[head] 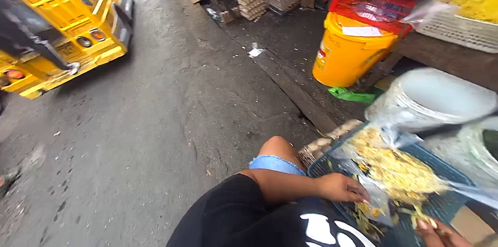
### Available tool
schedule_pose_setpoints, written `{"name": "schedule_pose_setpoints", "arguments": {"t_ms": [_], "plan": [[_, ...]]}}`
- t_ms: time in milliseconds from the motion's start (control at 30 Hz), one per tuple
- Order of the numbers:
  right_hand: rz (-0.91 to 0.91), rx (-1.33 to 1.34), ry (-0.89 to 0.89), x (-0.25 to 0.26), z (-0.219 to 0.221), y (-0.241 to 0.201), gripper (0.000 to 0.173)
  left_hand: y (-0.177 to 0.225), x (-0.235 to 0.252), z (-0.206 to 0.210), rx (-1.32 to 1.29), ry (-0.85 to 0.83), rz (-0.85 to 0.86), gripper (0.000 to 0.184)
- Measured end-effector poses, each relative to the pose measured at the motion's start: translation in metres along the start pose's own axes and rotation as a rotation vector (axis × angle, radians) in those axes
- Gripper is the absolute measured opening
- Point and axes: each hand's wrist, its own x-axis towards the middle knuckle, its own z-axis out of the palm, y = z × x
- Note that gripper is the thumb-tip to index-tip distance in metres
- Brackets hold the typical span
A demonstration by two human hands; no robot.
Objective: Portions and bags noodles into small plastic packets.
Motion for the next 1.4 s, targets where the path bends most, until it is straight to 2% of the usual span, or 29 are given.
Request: {"name": "schedule_pose_setpoints", "arguments": {"t_ms": [200, 333, 533, 667, 800, 933, 1067, 1267, 1400], "plan": [[-0.152, 0.048, 0.161, -0.003, -0.019, -0.056, 0.032, -0.003, -0.002, -0.001, -0.002, -0.047, 0.021, 0.026], [-0.217, 0.178, 0.118, -0.009, -0.019, -0.064, 0.023, -0.012, 0.000, 0.004, -0.013, -0.071, -0.044, 0.031], [-0.256, 0.167, 0.067, -0.016, -0.013, -0.071, 0.018, -0.015, 0.000, 0.003, 0.024, -0.115, -0.078, 0.034], [-0.173, 0.109, -0.141, -0.020, -0.011, -0.071, 0.022, -0.014, 0.000, 0.001, 0.028, -0.113, -0.089, 0.033], [-0.047, 0.227, -0.287, -0.022, -0.015, -0.070, 0.019, -0.015, 0.001, 0.000, 0.012, -0.106, -0.092, 0.032], [0.152, 0.333, -0.287, -0.016, -0.015, -0.072, 0.010, -0.013, 0.001, 0.000, 0.091, -0.129, -0.072, 0.033], [0.234, 0.297, -0.237, -0.010, -0.011, -0.075, 0.010, -0.011, -0.001, 0.000, 0.140, -0.148, -0.032, 0.031], [0.116, 0.042, -0.212, -0.010, -0.002, -0.079, 0.016, -0.014, -0.002, 0.000, 0.148, -0.119, 0.027, 0.029], [0.039, 0.068, -0.119, -0.013, 0.008, -0.079, 0.016, -0.016, -0.001, 0.000, 0.154, -0.127, 0.012, 0.028]]}}
